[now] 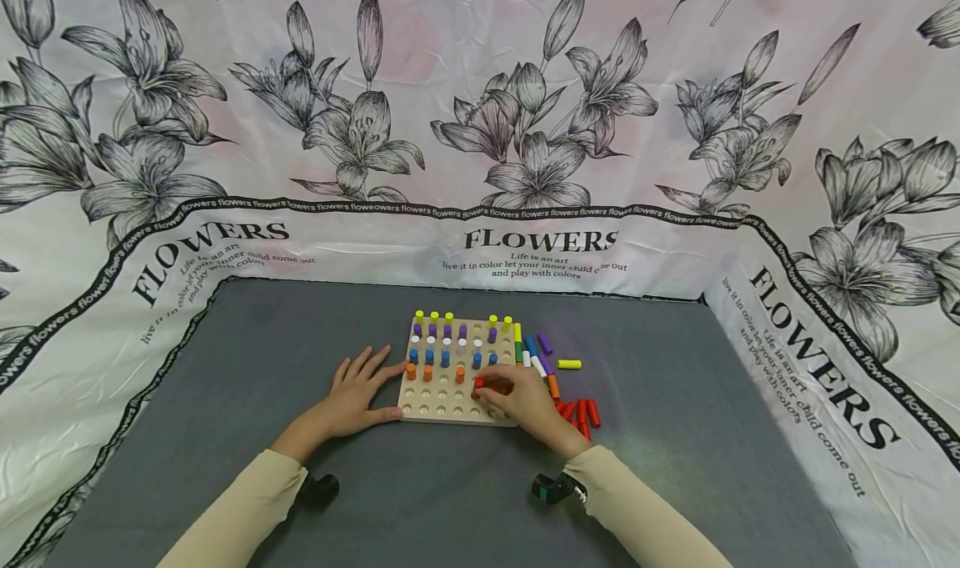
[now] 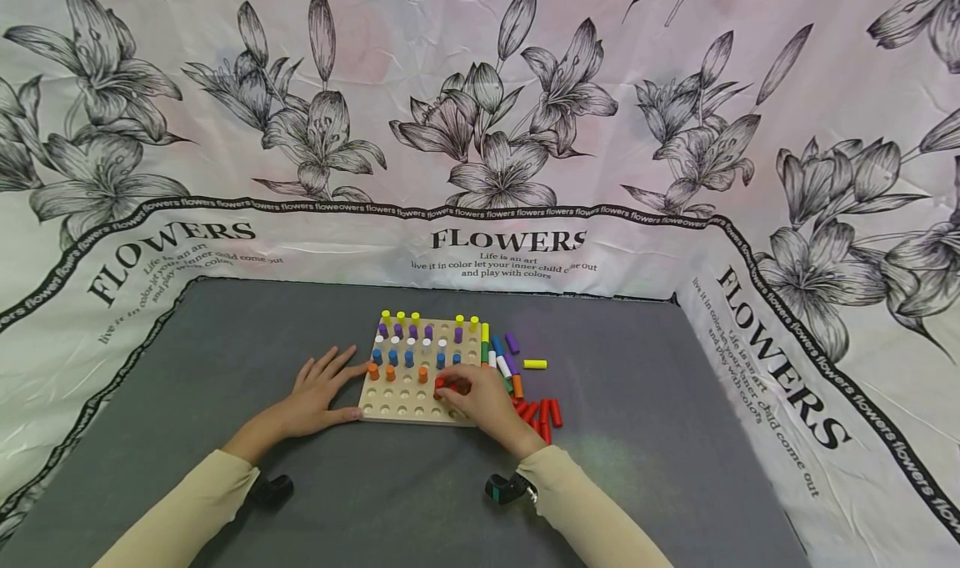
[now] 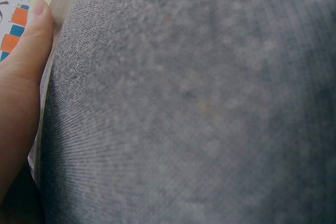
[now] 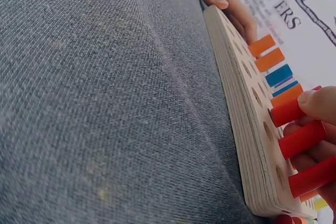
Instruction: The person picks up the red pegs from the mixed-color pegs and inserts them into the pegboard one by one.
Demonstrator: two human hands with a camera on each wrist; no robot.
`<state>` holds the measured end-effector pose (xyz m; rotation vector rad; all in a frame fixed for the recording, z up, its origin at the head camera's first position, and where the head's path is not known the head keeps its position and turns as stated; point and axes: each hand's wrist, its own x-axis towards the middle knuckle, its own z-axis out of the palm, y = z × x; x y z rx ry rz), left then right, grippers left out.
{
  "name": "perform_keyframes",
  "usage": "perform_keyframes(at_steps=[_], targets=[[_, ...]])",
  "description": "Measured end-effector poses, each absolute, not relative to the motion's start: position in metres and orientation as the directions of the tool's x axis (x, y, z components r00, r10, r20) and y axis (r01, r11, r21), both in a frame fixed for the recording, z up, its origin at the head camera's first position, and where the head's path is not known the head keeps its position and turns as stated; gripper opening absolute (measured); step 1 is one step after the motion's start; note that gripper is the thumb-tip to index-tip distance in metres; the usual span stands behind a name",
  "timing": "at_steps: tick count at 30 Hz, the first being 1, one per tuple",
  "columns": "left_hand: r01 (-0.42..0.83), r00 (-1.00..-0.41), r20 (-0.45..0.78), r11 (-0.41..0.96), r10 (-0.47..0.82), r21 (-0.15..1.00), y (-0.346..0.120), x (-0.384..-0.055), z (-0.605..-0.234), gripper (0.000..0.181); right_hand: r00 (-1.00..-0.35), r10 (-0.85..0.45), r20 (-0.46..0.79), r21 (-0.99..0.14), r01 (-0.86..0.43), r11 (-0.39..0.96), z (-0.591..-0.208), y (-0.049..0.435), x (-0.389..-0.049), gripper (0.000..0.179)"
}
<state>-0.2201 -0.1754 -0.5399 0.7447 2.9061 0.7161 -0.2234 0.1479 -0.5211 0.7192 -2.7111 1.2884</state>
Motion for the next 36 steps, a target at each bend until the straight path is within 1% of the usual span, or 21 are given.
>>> perform_keyframes(at_steps=[16, 36], targets=[[0.436, -0.884, 0.054, 0.779, 0.464, 0.451, -0.1749, -0.2198, -0.5392, 0.077, -0.880, -0.396, 0.260, -0.711, -0.452, 0.538, -0.5233, 0.1467, -0.2221, 0.020], [0.445, -0.881, 0.062, 0.776, 0.469, 0.447, -0.1757, -0.2202, -0.5402, 0.077, -0.890, -0.386, 0.241, -0.722, -0.431, 0.541, -0.5245, 0.1473, -0.2218, 0.022]])
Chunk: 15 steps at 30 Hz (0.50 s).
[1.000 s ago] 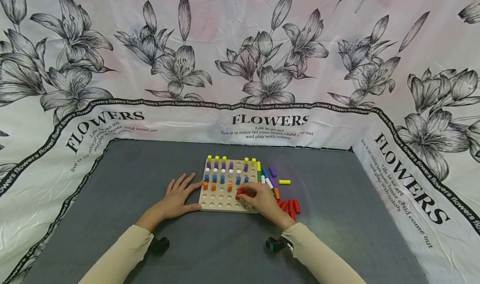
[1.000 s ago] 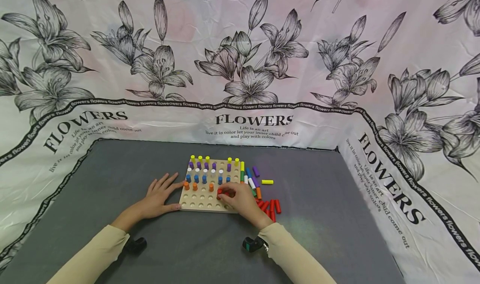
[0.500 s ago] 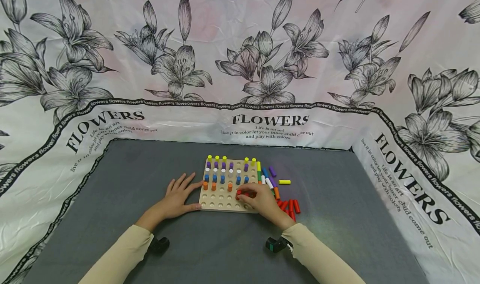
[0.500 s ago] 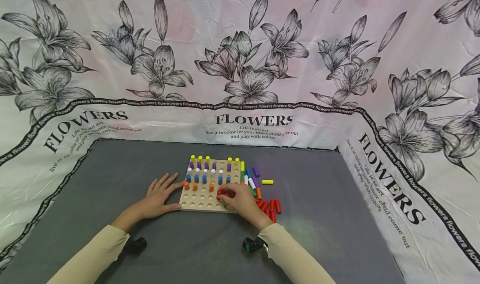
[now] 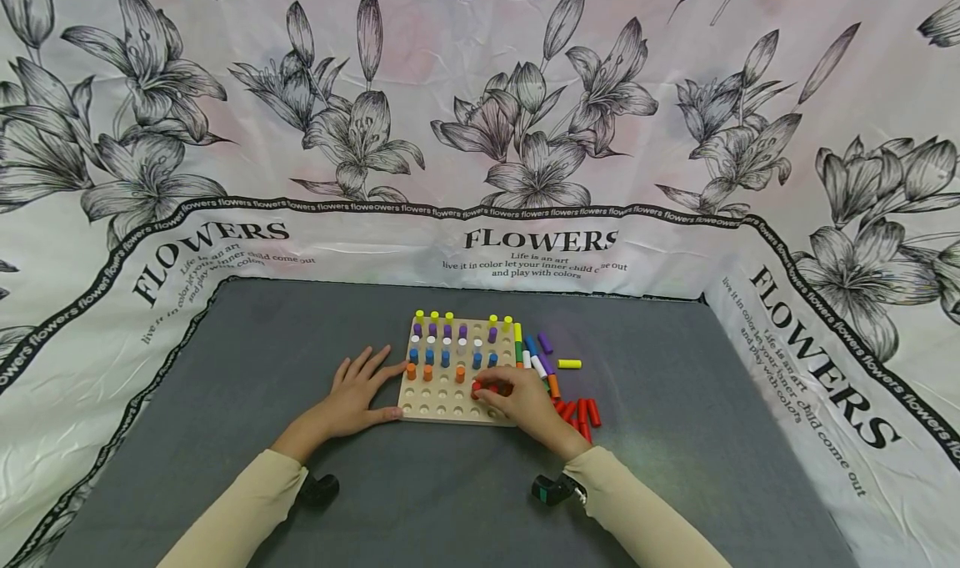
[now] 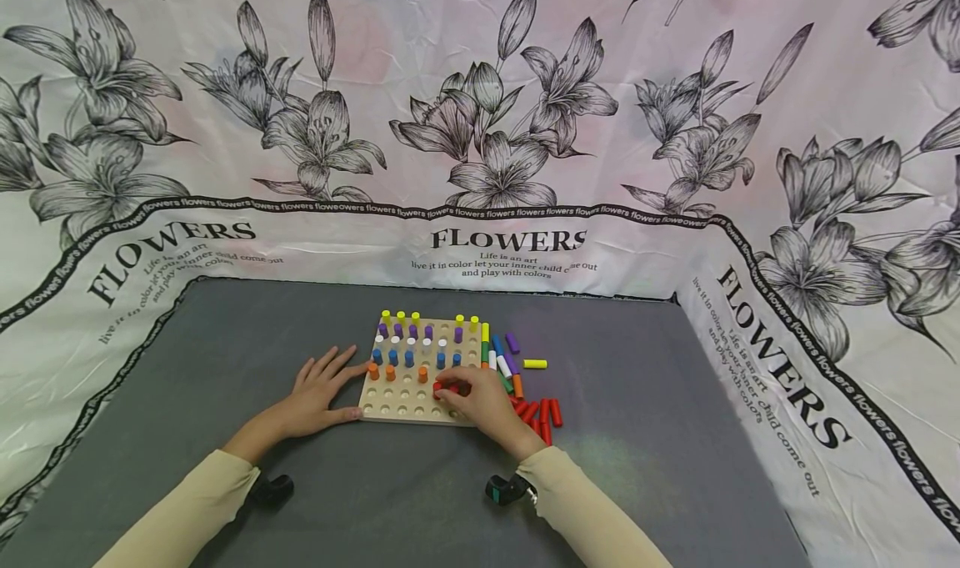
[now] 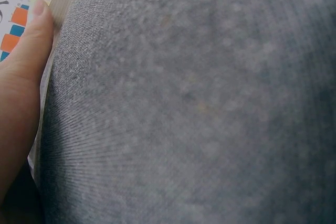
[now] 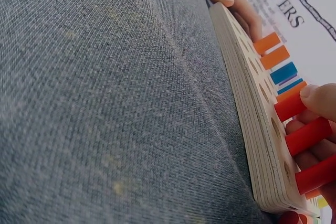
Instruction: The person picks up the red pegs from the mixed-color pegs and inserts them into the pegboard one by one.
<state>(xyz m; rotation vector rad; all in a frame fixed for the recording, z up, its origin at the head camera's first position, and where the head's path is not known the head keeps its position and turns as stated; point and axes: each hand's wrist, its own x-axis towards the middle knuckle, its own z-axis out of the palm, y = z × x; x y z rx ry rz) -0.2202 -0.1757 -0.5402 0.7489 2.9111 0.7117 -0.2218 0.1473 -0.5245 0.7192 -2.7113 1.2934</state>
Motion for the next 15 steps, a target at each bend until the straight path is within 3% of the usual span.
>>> perform_keyframes(at_steps=[15], targets=[[0.442, -0.882, 0.062, 0.777, 0.466, 0.449, -0.1752, -0.2182, -0.5362, 0.076, -0.887, -0.389, 0.251, -0.756, -0.430, 0.493, -0.5155, 0.1517, -0.2231, 0.020]])
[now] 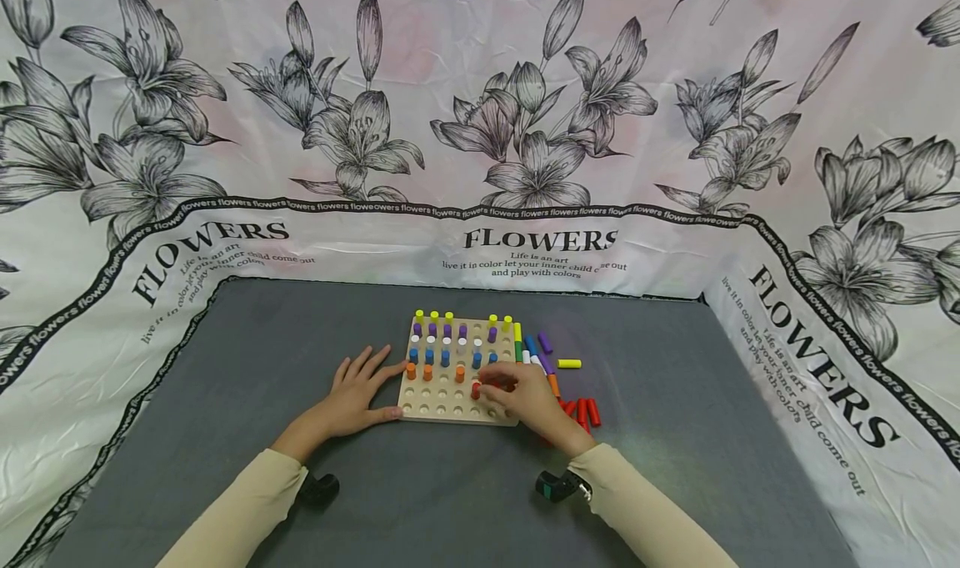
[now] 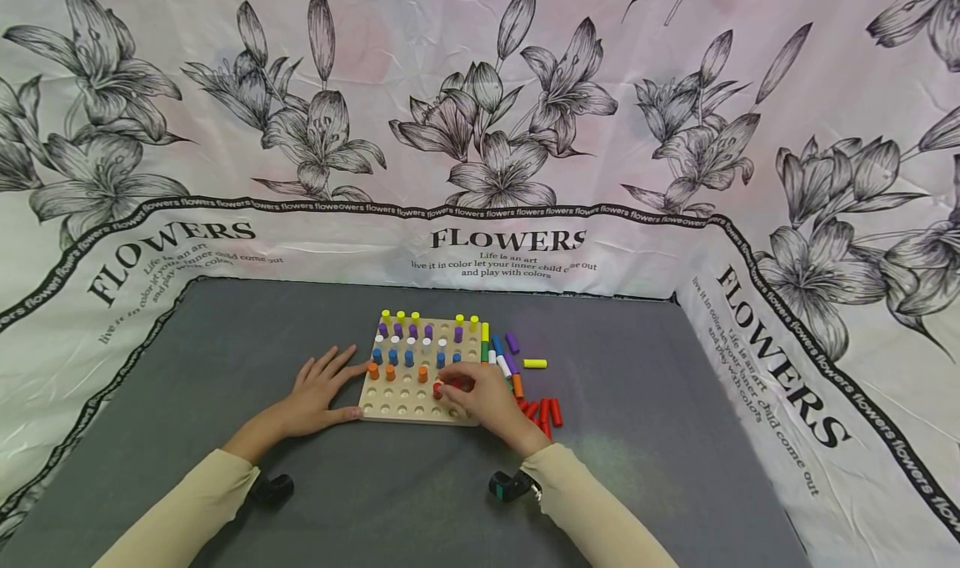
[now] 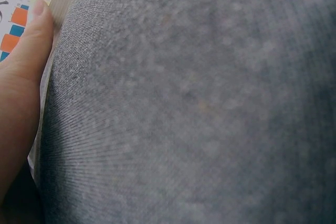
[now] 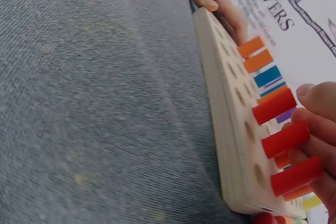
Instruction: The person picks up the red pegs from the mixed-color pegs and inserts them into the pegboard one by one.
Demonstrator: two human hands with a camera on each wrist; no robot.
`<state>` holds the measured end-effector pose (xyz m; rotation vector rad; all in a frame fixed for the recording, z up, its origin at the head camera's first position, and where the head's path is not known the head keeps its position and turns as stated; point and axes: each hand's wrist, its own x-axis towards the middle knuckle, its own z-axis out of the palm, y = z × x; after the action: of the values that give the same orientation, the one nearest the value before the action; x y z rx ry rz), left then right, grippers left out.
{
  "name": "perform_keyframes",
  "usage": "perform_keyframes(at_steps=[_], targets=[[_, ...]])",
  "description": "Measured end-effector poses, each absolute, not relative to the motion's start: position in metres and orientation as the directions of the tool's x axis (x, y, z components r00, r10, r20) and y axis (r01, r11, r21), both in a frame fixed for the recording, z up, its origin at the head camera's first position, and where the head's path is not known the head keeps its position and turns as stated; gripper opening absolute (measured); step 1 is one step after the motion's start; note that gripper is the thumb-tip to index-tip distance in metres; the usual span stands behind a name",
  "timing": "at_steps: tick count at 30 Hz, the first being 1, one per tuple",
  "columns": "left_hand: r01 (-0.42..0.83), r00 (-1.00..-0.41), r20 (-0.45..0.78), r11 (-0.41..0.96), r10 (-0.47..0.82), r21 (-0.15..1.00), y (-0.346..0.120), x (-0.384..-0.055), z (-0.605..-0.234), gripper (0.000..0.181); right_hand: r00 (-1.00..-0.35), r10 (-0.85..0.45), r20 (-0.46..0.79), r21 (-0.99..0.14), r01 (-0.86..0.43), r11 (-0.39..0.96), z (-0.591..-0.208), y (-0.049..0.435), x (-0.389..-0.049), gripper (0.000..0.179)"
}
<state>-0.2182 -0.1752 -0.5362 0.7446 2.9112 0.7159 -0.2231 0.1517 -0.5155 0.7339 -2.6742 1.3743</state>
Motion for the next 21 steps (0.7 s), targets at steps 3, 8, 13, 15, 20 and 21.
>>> perform_keyframes(at_steps=[3, 8, 13, 15, 20, 21], targets=[[0.441, -0.882, 0.062, 0.776, 0.466, 0.451, -0.175, -0.218, -0.536, 0.076, -0.891, -0.386, 0.238, -0.773, -0.415, 0.480, -0.511, 0.153, -0.224, 0.021], [0.439, -0.883, 0.055, 0.777, 0.467, 0.452, -0.175, -0.219, -0.538, 0.076, -0.898, -0.373, 0.233, -0.802, -0.394, 0.448, -0.503, 0.157, -0.225, 0.021], [0.441, -0.882, 0.059, 0.778, 0.467, 0.446, -0.175, -0.220, -0.538, 0.076, -0.913, -0.345, 0.216, -0.824, -0.360, 0.437, -0.498, 0.162, -0.226, 0.022], [0.442, -0.882, 0.061, 0.778, 0.467, 0.446, -0.175, -0.220, -0.539, 0.077, -0.919, -0.340, 0.198, -0.835, -0.340, 0.433, -0.496, 0.164, -0.226, 0.023], [0.445, -0.882, 0.065, 0.779, 0.467, 0.442, -0.175, -0.219, -0.539, 0.076, -0.930, -0.326, 0.171, -0.852, -0.306, 0.424, -0.493, 0.173, -0.226, 0.027], [0.446, -0.881, 0.065, 0.779, 0.468, 0.442, -0.175, -0.219, -0.539, 0.076, -0.932, -0.321, 0.170, -0.853, -0.303, 0.425, -0.491, 0.175, -0.225, 0.027]])
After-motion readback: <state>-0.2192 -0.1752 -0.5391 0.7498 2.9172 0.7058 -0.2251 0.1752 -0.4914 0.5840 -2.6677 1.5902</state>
